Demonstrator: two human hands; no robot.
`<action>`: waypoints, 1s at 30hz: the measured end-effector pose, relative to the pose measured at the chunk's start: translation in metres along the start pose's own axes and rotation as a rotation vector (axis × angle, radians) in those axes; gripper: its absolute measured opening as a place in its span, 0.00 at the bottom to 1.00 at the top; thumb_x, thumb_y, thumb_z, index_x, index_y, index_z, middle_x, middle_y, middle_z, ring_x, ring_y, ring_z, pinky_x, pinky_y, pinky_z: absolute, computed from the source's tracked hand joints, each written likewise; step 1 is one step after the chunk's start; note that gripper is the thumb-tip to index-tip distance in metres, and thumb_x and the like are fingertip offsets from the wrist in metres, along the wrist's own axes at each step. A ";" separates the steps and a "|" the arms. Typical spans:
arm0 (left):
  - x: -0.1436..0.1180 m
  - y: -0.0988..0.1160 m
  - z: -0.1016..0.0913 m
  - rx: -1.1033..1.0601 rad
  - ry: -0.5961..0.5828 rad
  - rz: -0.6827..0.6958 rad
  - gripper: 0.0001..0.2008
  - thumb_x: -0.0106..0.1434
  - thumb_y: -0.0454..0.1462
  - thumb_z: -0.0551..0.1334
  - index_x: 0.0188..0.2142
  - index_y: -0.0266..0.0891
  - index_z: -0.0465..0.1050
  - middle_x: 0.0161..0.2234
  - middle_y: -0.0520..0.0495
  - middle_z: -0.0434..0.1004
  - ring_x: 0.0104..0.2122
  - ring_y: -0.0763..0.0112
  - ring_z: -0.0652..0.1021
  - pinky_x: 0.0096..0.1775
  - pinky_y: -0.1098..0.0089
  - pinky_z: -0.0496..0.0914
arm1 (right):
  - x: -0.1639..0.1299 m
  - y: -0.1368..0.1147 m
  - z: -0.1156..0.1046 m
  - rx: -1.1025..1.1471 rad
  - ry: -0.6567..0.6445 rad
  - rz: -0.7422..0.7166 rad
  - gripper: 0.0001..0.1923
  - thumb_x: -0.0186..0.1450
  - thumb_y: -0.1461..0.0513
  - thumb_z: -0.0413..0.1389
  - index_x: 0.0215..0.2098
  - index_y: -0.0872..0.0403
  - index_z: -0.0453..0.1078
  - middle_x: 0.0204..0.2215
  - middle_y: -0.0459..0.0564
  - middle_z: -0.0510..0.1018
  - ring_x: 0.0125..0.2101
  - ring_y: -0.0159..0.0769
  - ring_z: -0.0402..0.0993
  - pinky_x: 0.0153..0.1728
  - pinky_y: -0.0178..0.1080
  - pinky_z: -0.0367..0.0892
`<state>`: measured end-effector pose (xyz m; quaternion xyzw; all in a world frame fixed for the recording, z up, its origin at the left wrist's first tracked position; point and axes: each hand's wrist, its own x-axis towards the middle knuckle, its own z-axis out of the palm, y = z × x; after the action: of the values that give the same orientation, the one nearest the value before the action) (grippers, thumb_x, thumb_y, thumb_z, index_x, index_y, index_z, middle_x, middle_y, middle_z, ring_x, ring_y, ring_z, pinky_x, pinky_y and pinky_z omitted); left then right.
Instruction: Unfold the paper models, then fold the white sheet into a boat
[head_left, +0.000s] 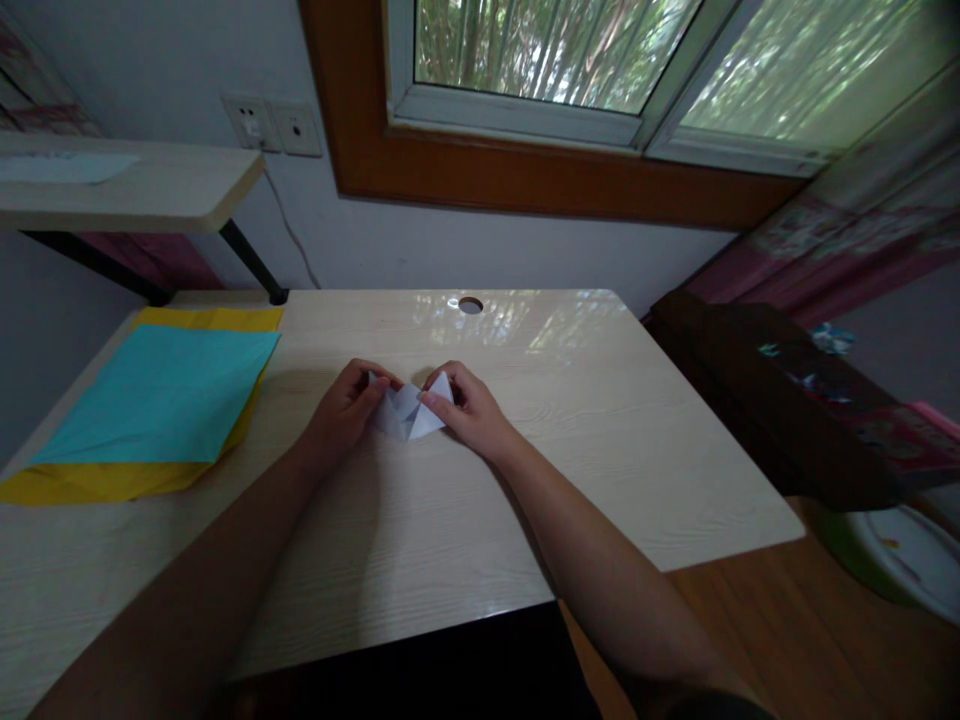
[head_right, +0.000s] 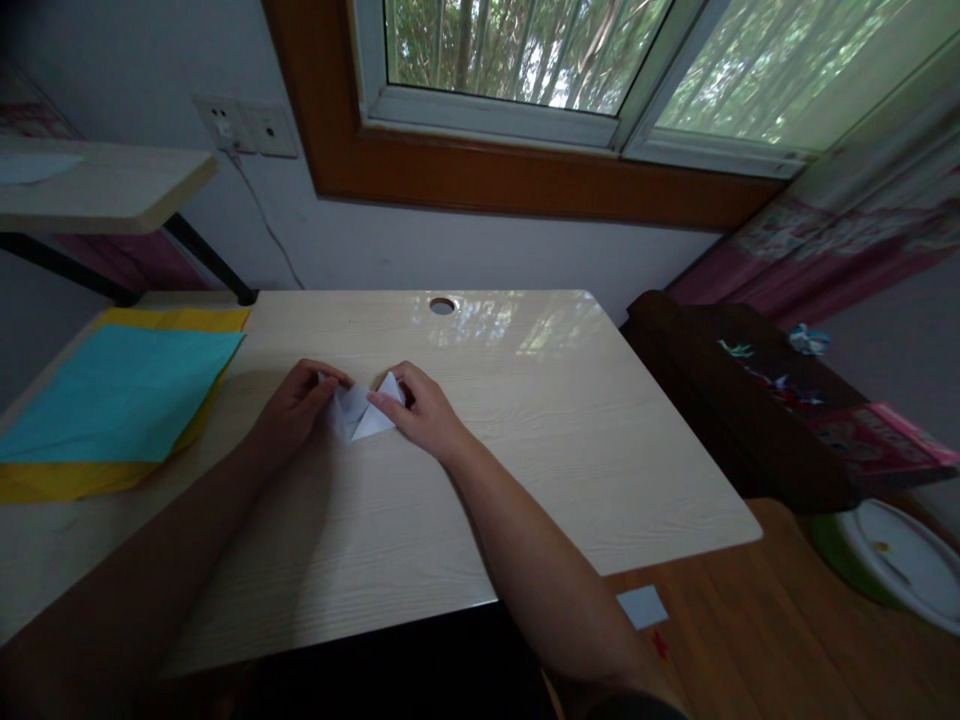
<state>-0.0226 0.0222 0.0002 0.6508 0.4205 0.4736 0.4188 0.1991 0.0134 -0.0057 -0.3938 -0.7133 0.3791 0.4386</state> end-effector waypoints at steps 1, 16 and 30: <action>0.001 0.000 0.000 -0.015 0.008 -0.016 0.14 0.68 0.49 0.62 0.42 0.41 0.70 0.38 0.48 0.80 0.37 0.67 0.77 0.40 0.68 0.70 | 0.000 0.001 0.000 0.006 0.016 0.008 0.17 0.69 0.47 0.57 0.41 0.51 0.66 0.32 0.45 0.71 0.32 0.34 0.68 0.33 0.37 0.64; 0.007 -0.007 -0.004 -0.343 0.206 -0.166 0.16 0.66 0.49 0.64 0.46 0.42 0.69 0.45 0.42 0.84 0.45 0.61 0.83 0.39 0.65 0.76 | 0.005 0.010 -0.001 0.016 0.274 -0.032 0.11 0.71 0.52 0.57 0.45 0.50 0.69 0.38 0.47 0.75 0.34 0.33 0.69 0.34 0.36 0.65; 0.012 -0.008 -0.004 -0.499 0.256 -0.105 0.17 0.64 0.48 0.68 0.45 0.43 0.69 0.50 0.42 0.82 0.49 0.61 0.82 0.50 0.58 0.76 | 0.008 0.016 -0.005 0.125 0.382 0.045 0.12 0.66 0.53 0.62 0.44 0.48 0.71 0.35 0.45 0.75 0.33 0.33 0.72 0.36 0.37 0.68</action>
<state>-0.0248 0.0362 -0.0030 0.4398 0.3735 0.6186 0.5333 0.2045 0.0277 -0.0156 -0.4465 -0.5832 0.3506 0.5810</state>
